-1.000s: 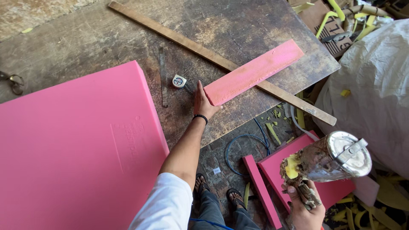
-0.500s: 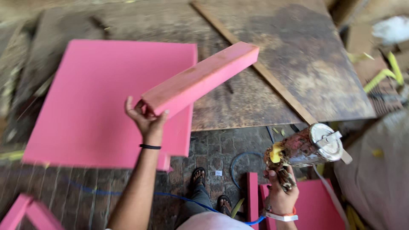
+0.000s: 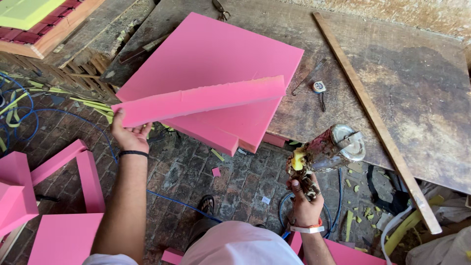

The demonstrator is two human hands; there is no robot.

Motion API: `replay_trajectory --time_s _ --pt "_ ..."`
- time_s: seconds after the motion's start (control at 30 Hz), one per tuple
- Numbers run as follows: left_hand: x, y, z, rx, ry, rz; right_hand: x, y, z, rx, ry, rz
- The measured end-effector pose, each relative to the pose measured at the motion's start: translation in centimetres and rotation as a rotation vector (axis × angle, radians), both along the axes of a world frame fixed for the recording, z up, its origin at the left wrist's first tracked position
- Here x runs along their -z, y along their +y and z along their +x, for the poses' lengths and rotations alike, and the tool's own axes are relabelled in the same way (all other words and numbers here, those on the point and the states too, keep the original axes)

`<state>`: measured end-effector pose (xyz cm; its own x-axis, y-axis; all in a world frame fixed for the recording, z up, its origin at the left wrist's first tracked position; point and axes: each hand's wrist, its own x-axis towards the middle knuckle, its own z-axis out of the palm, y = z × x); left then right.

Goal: The person assembles pink foam panels by applying adhesive from a handheld dispenser to the edges of a large foam sheet and attaching smaller foam strips. The person presses the pieces together to bond them and stacks the completed assembly with other similar pieces.

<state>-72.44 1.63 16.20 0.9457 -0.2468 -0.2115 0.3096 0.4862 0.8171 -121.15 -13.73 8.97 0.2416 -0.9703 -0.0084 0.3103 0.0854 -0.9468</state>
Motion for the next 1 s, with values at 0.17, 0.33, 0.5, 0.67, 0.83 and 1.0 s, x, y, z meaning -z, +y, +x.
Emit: replay_trajectory --time_s 0.17,0.33,0.5,0.67,0.83,1.0 --pt "0.4 1.3 8.6 0.126 0.009 -0.152 0.2 1.7 4.9 0.079 0.007 -0.01" --pt "1.1 0.1 17.0 0.457 -0.258 -0.502 -0.2 5.0 10.5 0.204 0.016 0.038" --pt "2.7 -1.8 24.9 0.511 -0.198 -0.034 -0.8 9.0 12.9 0.23 0.188 -0.037" --pt "9.2 -0.6 22.8 0.357 -0.149 0.568 -0.2 10.5 13.7 0.261 0.234 -0.012" --pt "15.3 0.1 7.5 0.793 0.016 0.717 1.0 9.5 14.2 0.248 0.19 0.04" --pt "17.7 -2.5 -4.0 1.142 0.006 0.581 1.0 6.2 12.9 0.083 0.145 0.044"
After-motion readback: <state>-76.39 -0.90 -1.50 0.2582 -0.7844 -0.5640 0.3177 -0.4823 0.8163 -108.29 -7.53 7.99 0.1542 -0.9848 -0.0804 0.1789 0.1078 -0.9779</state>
